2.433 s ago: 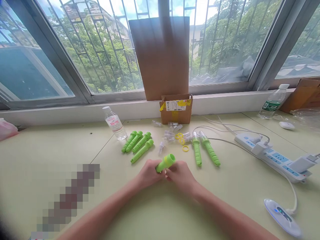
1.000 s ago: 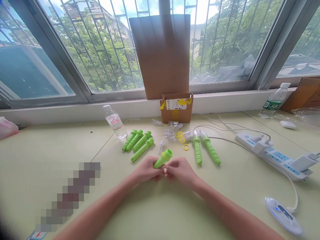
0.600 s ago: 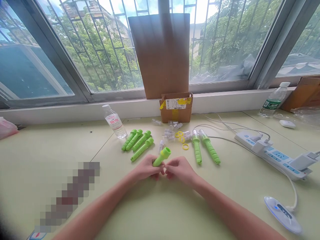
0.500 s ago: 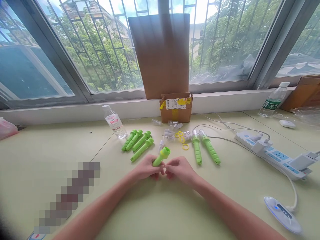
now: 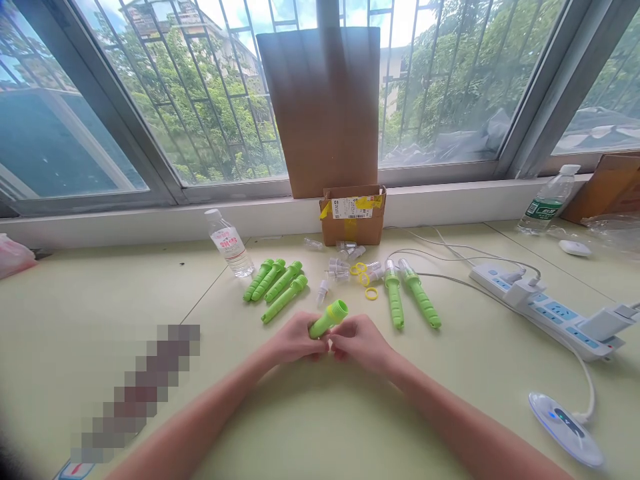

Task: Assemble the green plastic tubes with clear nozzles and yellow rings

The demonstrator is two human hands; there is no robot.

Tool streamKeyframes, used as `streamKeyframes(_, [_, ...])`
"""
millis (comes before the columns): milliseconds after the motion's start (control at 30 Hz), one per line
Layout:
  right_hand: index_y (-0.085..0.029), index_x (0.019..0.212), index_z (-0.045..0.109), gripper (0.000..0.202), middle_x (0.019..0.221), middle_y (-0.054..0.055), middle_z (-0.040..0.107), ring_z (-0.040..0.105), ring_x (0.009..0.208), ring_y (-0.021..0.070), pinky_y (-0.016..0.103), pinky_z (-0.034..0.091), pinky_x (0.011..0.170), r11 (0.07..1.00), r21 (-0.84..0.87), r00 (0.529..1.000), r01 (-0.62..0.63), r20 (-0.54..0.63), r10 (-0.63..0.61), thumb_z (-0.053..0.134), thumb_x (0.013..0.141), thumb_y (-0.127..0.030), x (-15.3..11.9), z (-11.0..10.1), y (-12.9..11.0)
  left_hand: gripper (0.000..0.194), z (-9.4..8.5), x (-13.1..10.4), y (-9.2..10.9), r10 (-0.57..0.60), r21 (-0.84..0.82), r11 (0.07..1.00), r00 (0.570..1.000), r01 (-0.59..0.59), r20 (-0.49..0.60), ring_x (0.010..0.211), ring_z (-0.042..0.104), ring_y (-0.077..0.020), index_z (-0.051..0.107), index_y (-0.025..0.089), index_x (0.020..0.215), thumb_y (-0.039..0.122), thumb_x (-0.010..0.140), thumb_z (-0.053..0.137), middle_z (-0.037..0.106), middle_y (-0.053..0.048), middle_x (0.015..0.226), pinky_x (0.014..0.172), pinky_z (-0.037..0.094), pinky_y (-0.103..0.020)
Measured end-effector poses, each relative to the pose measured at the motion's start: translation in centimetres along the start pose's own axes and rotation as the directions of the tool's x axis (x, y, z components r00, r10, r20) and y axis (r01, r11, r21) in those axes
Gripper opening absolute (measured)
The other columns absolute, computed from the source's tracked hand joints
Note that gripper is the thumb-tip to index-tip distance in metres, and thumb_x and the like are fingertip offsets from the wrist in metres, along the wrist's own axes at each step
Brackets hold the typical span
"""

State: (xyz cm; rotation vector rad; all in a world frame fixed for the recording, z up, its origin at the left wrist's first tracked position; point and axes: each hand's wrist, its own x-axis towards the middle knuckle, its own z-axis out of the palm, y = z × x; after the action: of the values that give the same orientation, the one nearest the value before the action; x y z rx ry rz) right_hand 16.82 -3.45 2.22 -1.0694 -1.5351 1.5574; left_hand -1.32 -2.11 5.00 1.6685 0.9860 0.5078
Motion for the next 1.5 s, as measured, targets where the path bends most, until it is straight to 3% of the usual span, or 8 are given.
streamKeyframes(333, [-0.015, 0.068, 0.069, 0.016, 0.062, 0.002, 0.066, 0.058, 0.056, 0.0143, 0.026, 0.047, 0.054, 0.999, -0.022, 0.999, 0.035, -0.034, -0.036, 0.064, 0.073, -0.029, 0.1, 0.6, 0.0, 0.005, 0.4, 0.1, -0.1, 0.061, -0.024, 0.998, 0.998, -0.062, -0.032, 0.049, 0.054, -0.0097, 0.056, 0.015, 0.070, 0.017, 0.065, 0.056, 0.058, 0.003, 0.059, 0.042, 0.040, -0.018])
streamKeyframes(567, [-0.015, 0.072, 0.071, 0.019, 0.064, 0.003, 0.067, 0.059, 0.057, 0.0148, 0.025, 0.047, 0.054, 0.988, -0.151, 0.996, 0.039, -0.069, -0.050, 0.062, 0.075, -0.031, 0.0, 0.5, 0.1, 0.007, -0.1, 0.4, -0.1, -0.082, -0.019, 0.997, 0.995, 0.081, -0.054, 0.045, 0.057, -0.0116, 0.060, 0.014, 0.070, 0.017, 0.064, 0.058, 0.056, 0.003, 0.052, 0.037, 0.037, -0.017])
streamKeyframes(900, [-0.014, 0.077, 0.073, 0.026, 0.066, 0.005, 0.069, 0.062, 0.058, 0.0160, 0.029, 0.054, 0.058, 0.996, 0.061, 0.996, -0.067, -0.059, 0.070, 0.067, 0.071, -0.038, 0.4, -0.7, 0.0, 0.025, -0.9, 0.7, 0.0, -0.134, -0.154, 0.980, 0.991, 0.129, -0.027, 0.048, 0.060, -0.0115, 0.064, 0.013, 0.093, 0.023, 0.072, 0.056, 0.070, -0.004, 0.071, 0.039, 0.038, -0.018])
streamKeyframes(1333, [-0.012, 0.082, 0.073, 0.031, 0.074, 0.008, 0.069, 0.064, 0.060, 0.0142, 0.028, 0.054, 0.061, 0.974, 0.187, 0.987, -0.130, -0.074, 0.146, 0.074, 0.068, -0.040, 0.3, -1.0, -0.6, 0.025, -1.2, 0.6, 0.0, -0.126, -0.281, 0.953, 0.992, 0.113, -0.029, 0.045, 0.057, -0.0098, 0.063, 0.010, 0.091, 0.027, 0.073, 0.061, 0.070, -0.007, 0.070, 0.038, 0.036, -0.018])
streamKeyframes(1500, [-0.012, 0.080, 0.072, 0.032, 0.074, 0.008, 0.069, 0.064, 0.060, 0.0146, 0.028, 0.054, 0.060, 0.965, 0.223, 0.985, -0.135, -0.070, 0.155, 0.075, 0.067, -0.040, 0.4, -1.1, -0.5, 0.028, -0.9, 0.6, 0.2, -0.120, -0.267, 0.959, 0.991, 0.099, -0.064, 0.044, 0.057, -0.0092, 0.062, 0.011, 0.082, 0.038, 0.074, 0.065, 0.069, -0.006, 0.070, 0.038, 0.035, -0.017])
